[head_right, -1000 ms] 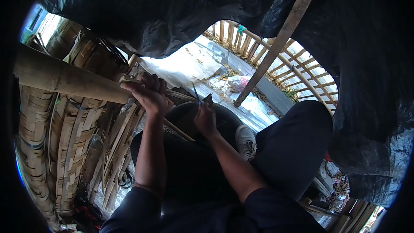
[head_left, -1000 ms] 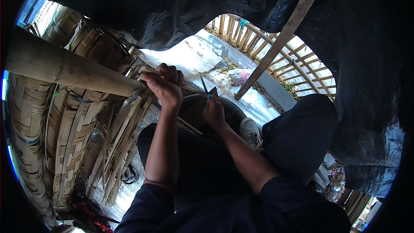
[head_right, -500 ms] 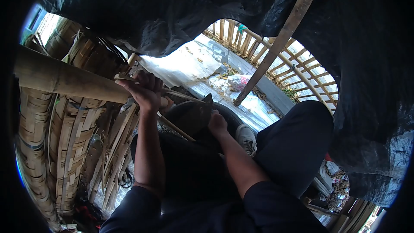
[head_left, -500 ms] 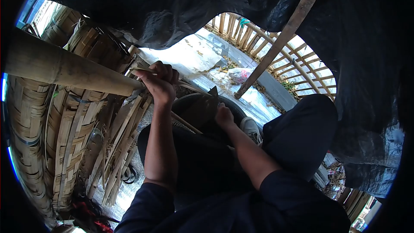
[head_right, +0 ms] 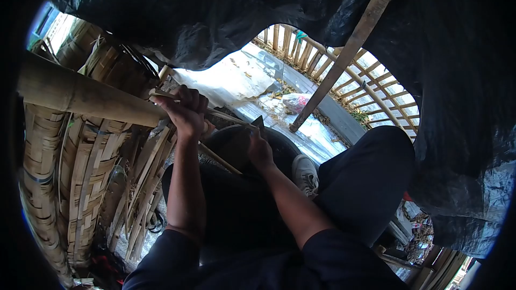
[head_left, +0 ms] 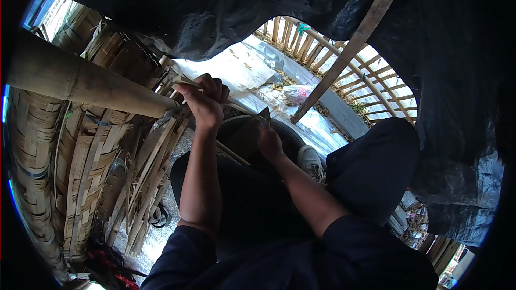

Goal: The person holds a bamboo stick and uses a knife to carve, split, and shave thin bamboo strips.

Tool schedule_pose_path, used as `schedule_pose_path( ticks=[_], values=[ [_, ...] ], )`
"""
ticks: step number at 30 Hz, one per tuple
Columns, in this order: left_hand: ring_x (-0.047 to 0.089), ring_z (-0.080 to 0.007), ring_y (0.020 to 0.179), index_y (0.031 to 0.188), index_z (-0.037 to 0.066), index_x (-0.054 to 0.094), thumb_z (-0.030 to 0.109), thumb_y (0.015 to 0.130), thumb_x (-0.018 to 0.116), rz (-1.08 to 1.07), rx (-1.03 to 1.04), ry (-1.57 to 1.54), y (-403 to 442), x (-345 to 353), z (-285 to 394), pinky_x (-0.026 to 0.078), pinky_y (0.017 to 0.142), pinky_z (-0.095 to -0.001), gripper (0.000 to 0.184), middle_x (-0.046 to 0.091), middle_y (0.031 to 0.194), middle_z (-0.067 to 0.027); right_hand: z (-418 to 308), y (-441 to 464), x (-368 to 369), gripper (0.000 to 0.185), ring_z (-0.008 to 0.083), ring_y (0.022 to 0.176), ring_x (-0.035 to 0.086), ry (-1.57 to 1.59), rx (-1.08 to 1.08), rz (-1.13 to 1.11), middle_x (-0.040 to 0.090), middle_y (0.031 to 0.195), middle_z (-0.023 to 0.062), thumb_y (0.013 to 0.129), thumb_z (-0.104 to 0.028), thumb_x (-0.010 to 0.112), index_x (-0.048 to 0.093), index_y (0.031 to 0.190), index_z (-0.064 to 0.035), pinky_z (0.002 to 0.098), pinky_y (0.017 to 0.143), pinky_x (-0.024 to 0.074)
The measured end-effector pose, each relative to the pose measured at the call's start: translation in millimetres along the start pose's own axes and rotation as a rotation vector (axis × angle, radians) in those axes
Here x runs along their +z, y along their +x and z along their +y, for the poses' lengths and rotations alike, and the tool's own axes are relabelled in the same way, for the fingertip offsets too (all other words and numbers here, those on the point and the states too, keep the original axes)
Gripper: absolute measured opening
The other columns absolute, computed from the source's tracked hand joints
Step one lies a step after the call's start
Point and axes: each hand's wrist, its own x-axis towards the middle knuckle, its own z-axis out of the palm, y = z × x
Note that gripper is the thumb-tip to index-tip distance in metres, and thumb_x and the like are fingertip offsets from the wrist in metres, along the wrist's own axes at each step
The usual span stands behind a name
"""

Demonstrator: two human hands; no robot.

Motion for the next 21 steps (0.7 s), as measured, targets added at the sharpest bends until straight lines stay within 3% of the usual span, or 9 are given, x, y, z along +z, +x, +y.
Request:
schedule_pose_path(
  ticks=[3, 9, 10, 14, 16, 17, 19, 21],
  values=[
    [0.015, -0.0071, 0.043, 0.056, 0.013, 0.024, 0.081, 0.077, 0.021, -0.002, 0.024, 0.021, -1, 8, 0, 0.012, 0.042, -0.0264, 0.071, 0.02, 0.048, 0.005, 45, -3, 12, 0.025, 0.0453, 0.084, 0.061, -0.19, 0.139, -0.094, 0.061, 0.085, 0.0313, 0.091, -0.017, 0.041, 0.049, 0.099, 0.005, 0.0506, 0.072, 0.05],
    [0.015, -0.0072, 0.043, 0.056, 0.013, 0.023, 0.079, 0.079, 0.02, 0.015, 0.025, 0.023, -2, 5, 2, 0.013, 0.042, -0.0259, 0.07, 0.019, 0.048, 0.0047, 31, 1, 19, 0.023, 0.0465, 0.082, 0.061, -0.106, -0.071, -0.028, 0.06, 0.082, 0.0319, 0.089, -0.014, 0.042, 0.05, 0.093, 0.0074, 0.0507, 0.071, 0.05],
    [0.015, -0.0072, 0.043, 0.056, 0.013, 0.023, 0.079, 0.079, 0.02, 0.001, -0.011, -0.033, -3, 5, 1, 0.012, 0.042, -0.0259, 0.07, 0.019, 0.048, 0.0048, 35, -8, 13, 0.023, 0.0424, 0.09, 0.061, -0.217, 0.188, -0.146, 0.061, 0.089, 0.0295, 0.09, -0.014, 0.042, 0.052, 0.094, 0.0055, 0.0477, 0.076, 0.0502],
    [0.015, -0.0073, 0.043, 0.056, 0.013, 0.023, 0.078, 0.08, 0.021, 0.002, 0.028, -0.012, 2, 3, 0, 0.012, 0.042, -0.0258, 0.069, 0.02, 0.048, 0.0049, 26, 18, 8, 0.023, 0.0462, 0.084, 0.061, -0.115, 0.042, -0.15, 0.061, 0.083, 0.0311, 0.09, -0.016, 0.043, 0.049, 0.089, 0.0061, 0.0523, 0.075, 0.049],
    [0.015, -0.007, 0.043, 0.056, 0.013, 0.023, 0.078, 0.08, 0.023, 0.07, 0.039, 0.012, 2, 2, 0, 0.012, 0.042, -0.0255, 0.069, 0.02, 0.048, 0.0048, 0, 20, -6, 0.027, 0.0451, 0.085, 0.061, 0.011, 0.052, 0.088, 0.061, 0.086, 0.0299, 0.091, -0.019, 0.043, 0.05, 0.09, 0.0072, 0.0516, 0.076, 0.049],
    [0.015, -0.007, 0.043, 0.056, 0.013, 0.023, 0.078, 0.08, 0.023, 0.07, 0.039, 0.009, 2, 1, 0, 0.012, 0.042, -0.0255, 0.069, 0.02, 0.048, 0.0048, 13, 15, 1, 0.027, 0.0451, 0.085, 0.061, 0.008, 0.052, 0.09, 0.061, 0.086, 0.0299, 0.091, -0.019, 0.043, 0.05, 0.09, 0.0072, 0.0516, 0.076, 0.049],
    [0.016, -0.0069, 0.042, 0.056, 0.013, 0.022, 0.078, 0.08, 0.023, 0.064, 0.017, -0.032, 4, 2, 0, 0.012, 0.042, -0.0255, 0.069, 0.02, 0.048, 0.0048, 45, 4, 17, 0.03, 0.0452, 0.081, 0.061, -0.178, 0.124, -0.092, 0.061, 0.083, 0.0296, 0.092, -0.02, 0.042, 0.052, 0.087, 0.0073, 0.0508, 0.073, 0.0496],
    [0.015, -0.0069, 0.042, 0.056, 0.013, 0.022, 0.078, 0.08, 0.023, 0.044, 0.03, -0.026, 6, 5, 0, 0.012, 0.042, -0.0255, 0.069, 0.02, 0.048, 0.0048, 37, 21, 6, 0.029, 0.0436, 0.084, 0.061, -0.194, 0.06, -0.136, 0.061, 0.085, 0.0299, 0.092, -0.02, 0.043, 0.053, 0.089, 0.0068, 0.0495, 0.075, 0.05]
  ],
)
